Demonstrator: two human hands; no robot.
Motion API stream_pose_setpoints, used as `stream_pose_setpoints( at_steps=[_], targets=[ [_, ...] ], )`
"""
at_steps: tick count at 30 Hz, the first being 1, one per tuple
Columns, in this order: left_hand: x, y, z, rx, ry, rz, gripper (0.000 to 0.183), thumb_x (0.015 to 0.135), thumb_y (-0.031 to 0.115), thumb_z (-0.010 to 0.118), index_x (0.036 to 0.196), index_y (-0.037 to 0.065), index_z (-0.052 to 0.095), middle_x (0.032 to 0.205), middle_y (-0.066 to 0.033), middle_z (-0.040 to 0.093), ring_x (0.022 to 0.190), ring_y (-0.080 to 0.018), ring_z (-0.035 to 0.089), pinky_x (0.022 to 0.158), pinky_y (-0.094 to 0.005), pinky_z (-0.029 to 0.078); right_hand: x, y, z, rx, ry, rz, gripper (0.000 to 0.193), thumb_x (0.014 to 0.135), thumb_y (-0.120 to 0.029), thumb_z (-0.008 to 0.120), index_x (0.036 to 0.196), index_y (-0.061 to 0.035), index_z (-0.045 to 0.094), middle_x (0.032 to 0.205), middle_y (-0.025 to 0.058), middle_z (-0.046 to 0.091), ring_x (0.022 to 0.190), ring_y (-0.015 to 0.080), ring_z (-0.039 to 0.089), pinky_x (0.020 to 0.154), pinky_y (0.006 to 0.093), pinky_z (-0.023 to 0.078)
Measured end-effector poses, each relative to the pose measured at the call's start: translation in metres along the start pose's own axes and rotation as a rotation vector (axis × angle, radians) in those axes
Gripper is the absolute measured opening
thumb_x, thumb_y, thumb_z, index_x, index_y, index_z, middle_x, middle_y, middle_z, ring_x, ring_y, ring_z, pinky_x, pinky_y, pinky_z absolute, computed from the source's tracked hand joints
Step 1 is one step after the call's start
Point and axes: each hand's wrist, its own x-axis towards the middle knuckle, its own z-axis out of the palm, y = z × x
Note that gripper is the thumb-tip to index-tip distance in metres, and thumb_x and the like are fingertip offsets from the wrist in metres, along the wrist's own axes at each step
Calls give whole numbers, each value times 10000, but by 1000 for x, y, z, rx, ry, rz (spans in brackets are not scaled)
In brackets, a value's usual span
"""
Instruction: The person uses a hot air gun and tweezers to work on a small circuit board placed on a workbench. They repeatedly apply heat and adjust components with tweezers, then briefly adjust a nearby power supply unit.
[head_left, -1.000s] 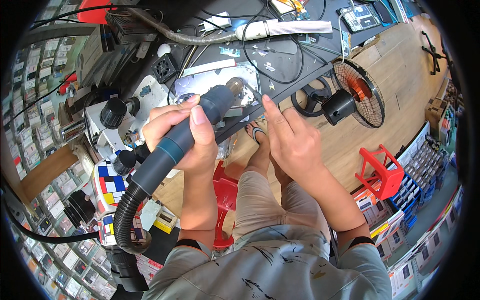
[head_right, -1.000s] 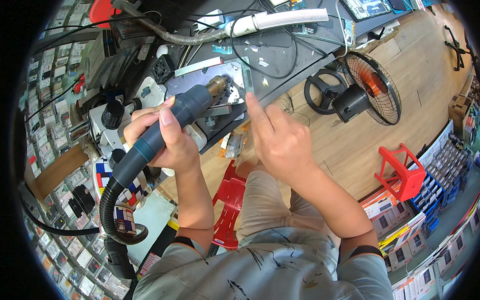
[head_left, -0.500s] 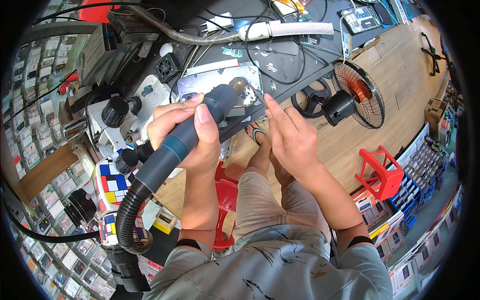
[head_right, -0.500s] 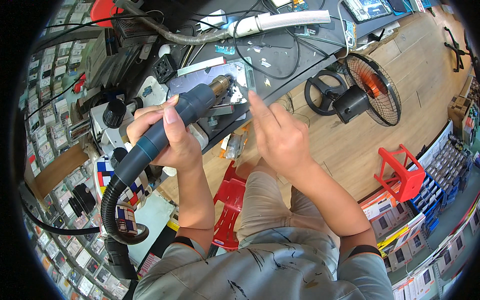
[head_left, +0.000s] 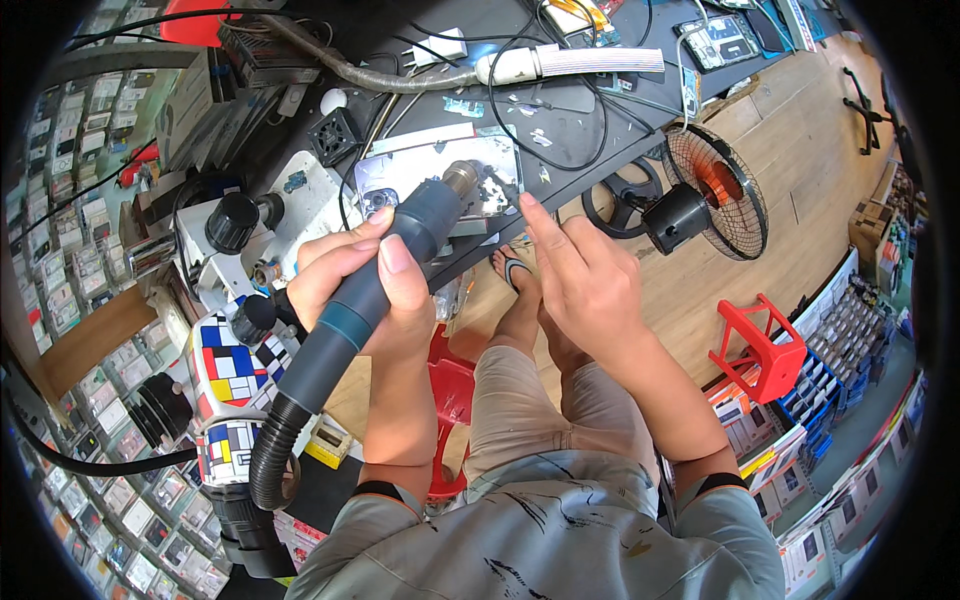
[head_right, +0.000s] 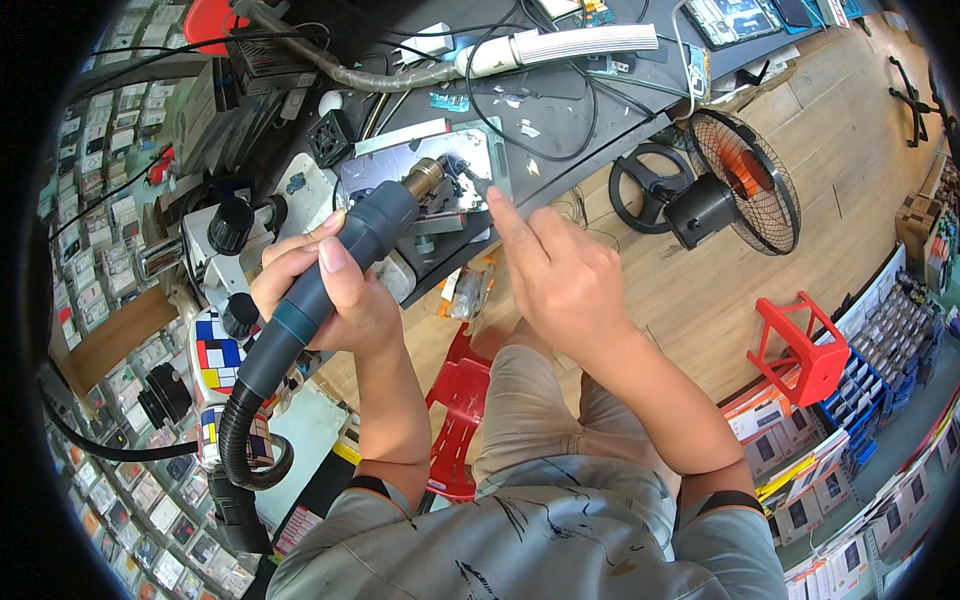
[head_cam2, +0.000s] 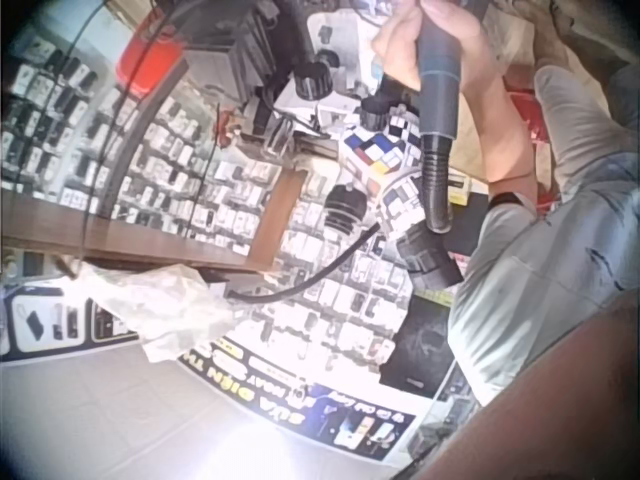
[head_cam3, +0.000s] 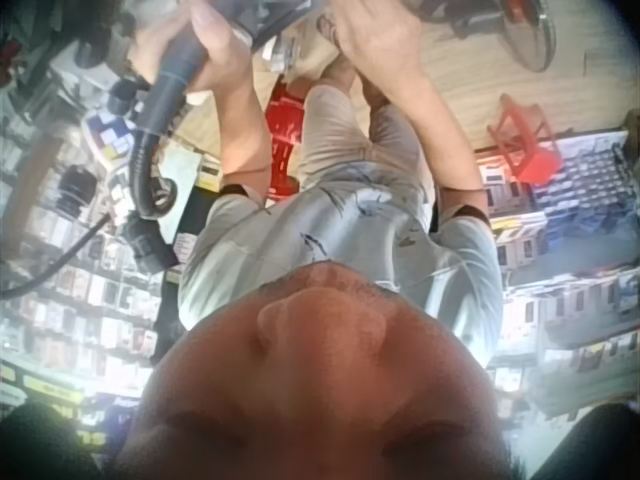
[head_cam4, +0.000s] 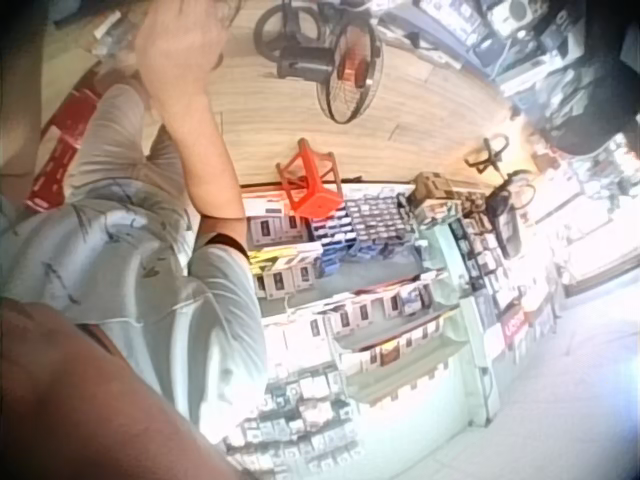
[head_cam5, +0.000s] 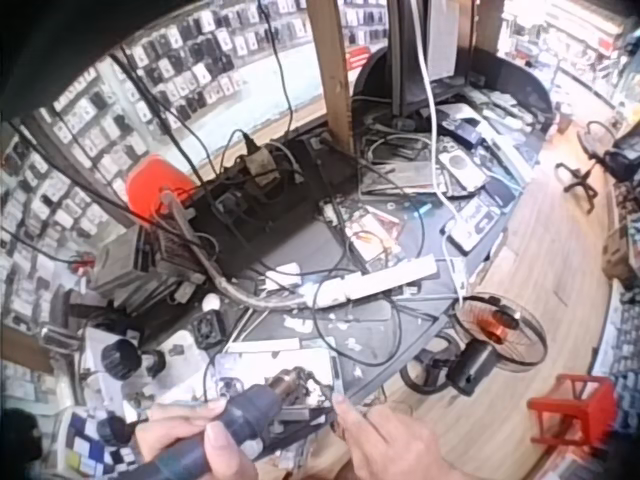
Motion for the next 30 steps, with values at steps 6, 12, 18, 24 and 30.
stream_pose_setpoints(
  at_steps=[6,12,18,24,30],
  targets=[
    [3,0,0,29,8,34,326,967,125,833,1092,-2,560,936,-187,718,817,-233,743,806,-340,624,3,-2,-1,200,8,146,401,980,-6,781,1380,-11,768,779,80,572,592,229,593,555,362,496],
    [6,1,-3,83,11,49,300,968,136,793,1079,1,549,891,-177,696,798,-235,725,779,-352,627,6,-8,-7,619,51,503,334,1035,-5,755,1367,-20,788,760,77,576,640,166,542,594,334,473],
    [6,4,2,104,-13,32,250,955,104,742,1066,5,541,852,-162,655,788,-239,701,810,-387,659,-1,0,-9,335,19,264,378,1012,30,771,1383,-39,791,758,61,515,625,144,461,566,321,420],
    [5,2,4,93,-40,20,241,946,59,754,1071,7,555,868,-156,663,816,-230,709,835,-390,660,-2,6,-5,226,-5,168,432,960,2,804,1386,-65,778,798,77,553,604,226,548,555,370,476],
    [6,1,1,78,-45,7,237,950,53,760,1071,10,561,877,-149,665,822,-245,739,846,-398,665,3,14,-9,165,-63,94,501,909,-21,835,1401,-91,767,830,79,577,602,264,593,558,406,520]
  ],
)
